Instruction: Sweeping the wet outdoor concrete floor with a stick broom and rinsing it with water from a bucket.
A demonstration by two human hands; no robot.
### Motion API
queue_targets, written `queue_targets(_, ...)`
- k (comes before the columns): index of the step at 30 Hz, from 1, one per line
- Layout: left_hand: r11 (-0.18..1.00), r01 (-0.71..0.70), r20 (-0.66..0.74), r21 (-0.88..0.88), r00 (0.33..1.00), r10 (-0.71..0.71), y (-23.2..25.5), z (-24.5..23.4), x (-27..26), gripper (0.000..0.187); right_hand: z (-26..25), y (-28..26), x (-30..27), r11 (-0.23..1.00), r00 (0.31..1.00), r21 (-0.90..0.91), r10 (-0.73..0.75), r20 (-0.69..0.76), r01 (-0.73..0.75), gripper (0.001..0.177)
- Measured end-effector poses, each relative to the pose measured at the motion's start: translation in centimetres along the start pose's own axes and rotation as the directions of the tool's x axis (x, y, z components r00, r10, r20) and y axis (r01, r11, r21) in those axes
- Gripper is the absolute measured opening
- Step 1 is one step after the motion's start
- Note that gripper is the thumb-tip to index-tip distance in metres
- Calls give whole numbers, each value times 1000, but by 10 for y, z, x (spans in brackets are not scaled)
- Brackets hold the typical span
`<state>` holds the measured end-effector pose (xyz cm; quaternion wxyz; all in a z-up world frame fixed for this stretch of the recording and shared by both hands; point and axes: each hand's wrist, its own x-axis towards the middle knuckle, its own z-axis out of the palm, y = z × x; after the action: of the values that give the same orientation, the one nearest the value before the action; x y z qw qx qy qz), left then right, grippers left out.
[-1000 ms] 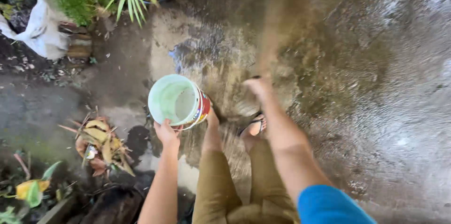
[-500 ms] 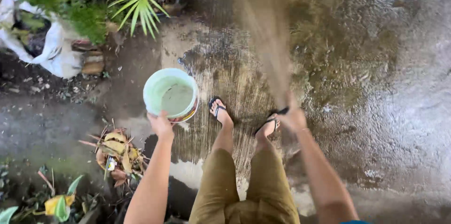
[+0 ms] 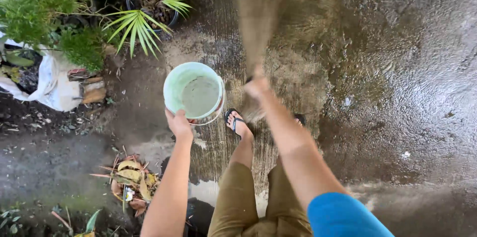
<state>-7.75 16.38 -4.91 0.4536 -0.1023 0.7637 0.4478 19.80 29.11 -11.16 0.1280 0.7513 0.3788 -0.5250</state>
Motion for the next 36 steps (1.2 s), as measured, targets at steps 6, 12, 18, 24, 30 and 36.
queue_targets(6, 978, -73, -63, 193, 994, 87, 9, -17, 19, 75, -6, -2, -84, 967, 959, -151, -166, 230, 204, 125)
queue_targets(12, 968, -49, -13, 248, 998, 53, 10, 13, 26, 77, -130, 109, -77, 983, 973, -145, -141, -182, 116, 128)
queue_targets(18, 948, -126, 110, 291, 989, 97, 25, 60, 26, 60, -208, 177, 45, 994, 816, -63, -111, -567, 91, 114)
queue_targets(24, 955, -136, 145, 265, 984, 100, 31, 59, 32, 59, -164, 48, 99, 702, 908, 668, 75, -413, 246, 55)
queue_targets(30, 976, -43, 30, 215, 999, 37, 30, 57, 22, 70, 48, 6, 83, 901, 949, -391, -269, -166, 187, 127)
queue_targets(36, 960, -37, -20, 277, 999, 44, 24, 76, 18, 65, -92, 22, -39, 881, 950, -367, -239, 201, 299, 111)
